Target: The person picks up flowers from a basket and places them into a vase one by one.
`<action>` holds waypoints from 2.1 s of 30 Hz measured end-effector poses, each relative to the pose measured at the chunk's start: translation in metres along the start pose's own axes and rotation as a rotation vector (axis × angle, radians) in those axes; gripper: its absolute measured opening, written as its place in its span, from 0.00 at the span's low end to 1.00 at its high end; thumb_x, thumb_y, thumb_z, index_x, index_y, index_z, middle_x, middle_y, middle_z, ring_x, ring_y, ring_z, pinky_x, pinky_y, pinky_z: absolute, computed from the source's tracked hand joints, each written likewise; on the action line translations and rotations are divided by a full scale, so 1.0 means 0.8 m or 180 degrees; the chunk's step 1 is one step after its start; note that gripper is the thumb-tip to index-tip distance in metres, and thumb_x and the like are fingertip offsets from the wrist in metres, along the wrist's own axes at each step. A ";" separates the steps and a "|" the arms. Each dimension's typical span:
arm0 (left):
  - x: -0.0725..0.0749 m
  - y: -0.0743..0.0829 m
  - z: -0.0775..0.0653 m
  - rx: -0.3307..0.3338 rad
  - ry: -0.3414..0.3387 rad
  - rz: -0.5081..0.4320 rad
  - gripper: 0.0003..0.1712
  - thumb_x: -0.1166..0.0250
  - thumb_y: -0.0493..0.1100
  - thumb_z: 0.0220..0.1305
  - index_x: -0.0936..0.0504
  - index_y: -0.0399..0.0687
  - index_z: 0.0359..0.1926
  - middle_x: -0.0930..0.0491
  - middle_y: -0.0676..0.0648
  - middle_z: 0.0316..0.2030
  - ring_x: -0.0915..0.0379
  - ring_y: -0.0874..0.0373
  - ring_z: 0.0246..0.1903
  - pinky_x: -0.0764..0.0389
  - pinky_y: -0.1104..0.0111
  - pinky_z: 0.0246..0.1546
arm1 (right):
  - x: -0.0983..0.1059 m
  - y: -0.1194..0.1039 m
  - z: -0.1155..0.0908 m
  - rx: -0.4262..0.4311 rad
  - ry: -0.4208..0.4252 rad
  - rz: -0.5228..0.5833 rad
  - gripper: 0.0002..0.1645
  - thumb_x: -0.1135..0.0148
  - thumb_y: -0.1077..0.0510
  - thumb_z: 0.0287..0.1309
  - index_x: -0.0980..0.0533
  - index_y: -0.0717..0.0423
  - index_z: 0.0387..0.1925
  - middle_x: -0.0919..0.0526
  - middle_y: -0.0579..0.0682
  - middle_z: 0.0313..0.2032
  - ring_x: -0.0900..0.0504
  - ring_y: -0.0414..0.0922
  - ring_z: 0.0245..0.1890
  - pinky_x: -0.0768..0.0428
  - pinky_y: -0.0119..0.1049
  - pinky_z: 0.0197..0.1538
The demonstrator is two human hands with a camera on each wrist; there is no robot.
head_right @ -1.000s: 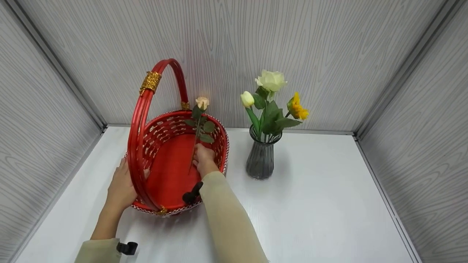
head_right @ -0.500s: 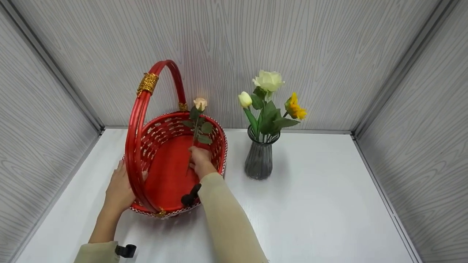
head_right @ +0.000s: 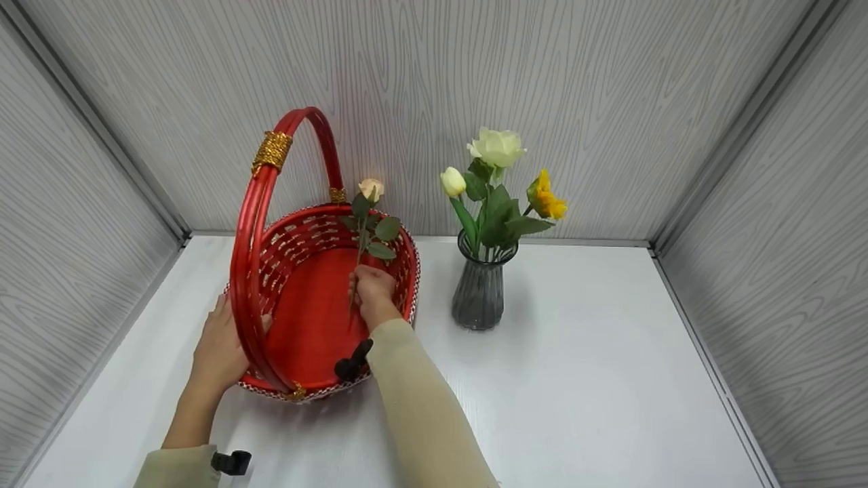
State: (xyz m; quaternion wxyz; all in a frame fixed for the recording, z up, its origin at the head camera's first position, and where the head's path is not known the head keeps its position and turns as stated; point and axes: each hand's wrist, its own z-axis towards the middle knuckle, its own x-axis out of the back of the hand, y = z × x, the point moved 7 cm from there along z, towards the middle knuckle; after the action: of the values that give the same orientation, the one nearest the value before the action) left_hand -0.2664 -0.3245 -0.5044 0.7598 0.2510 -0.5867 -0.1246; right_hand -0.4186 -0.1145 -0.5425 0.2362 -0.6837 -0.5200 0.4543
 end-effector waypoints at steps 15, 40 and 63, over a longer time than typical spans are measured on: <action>-0.002 0.000 -0.002 -0.0023 -0.0003 -0.0017 0.52 0.55 0.70 0.72 0.48 0.30 0.75 0.54 0.32 0.77 0.66 0.39 0.78 0.60 0.45 0.76 | -0.009 -0.003 0.000 0.0199 -0.0169 0.0159 0.15 0.40 0.70 0.64 0.21 0.63 0.51 0.15 0.57 0.40 0.18 0.42 0.31 0.15 0.33 0.37; -0.001 -0.003 0.000 -0.0029 -0.0034 -0.0012 0.52 0.57 0.70 0.72 0.49 0.30 0.75 0.54 0.32 0.77 0.66 0.40 0.78 0.61 0.46 0.76 | -0.024 -0.009 -0.014 0.0761 -0.0395 -0.0546 0.09 0.37 0.64 0.63 0.20 0.65 0.44 0.15 0.56 0.39 0.14 0.52 0.41 0.14 0.44 0.45; -0.002 0.003 0.005 -0.0048 0.0003 0.0027 0.52 0.55 0.71 0.71 0.48 0.31 0.75 0.51 0.32 0.76 0.64 0.39 0.78 0.59 0.45 0.76 | -0.006 -0.029 -0.054 0.0539 -0.0660 -0.0212 0.06 0.38 0.65 0.64 0.22 0.62 0.42 0.18 0.52 0.33 0.18 0.44 0.32 0.13 0.38 0.40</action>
State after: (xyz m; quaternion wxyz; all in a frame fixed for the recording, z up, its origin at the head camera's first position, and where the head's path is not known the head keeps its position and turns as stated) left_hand -0.2709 -0.3224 -0.5039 0.7624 0.2428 -0.5865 -0.1256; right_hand -0.3931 -0.1045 -0.5015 0.2530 -0.5930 -0.5239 0.5567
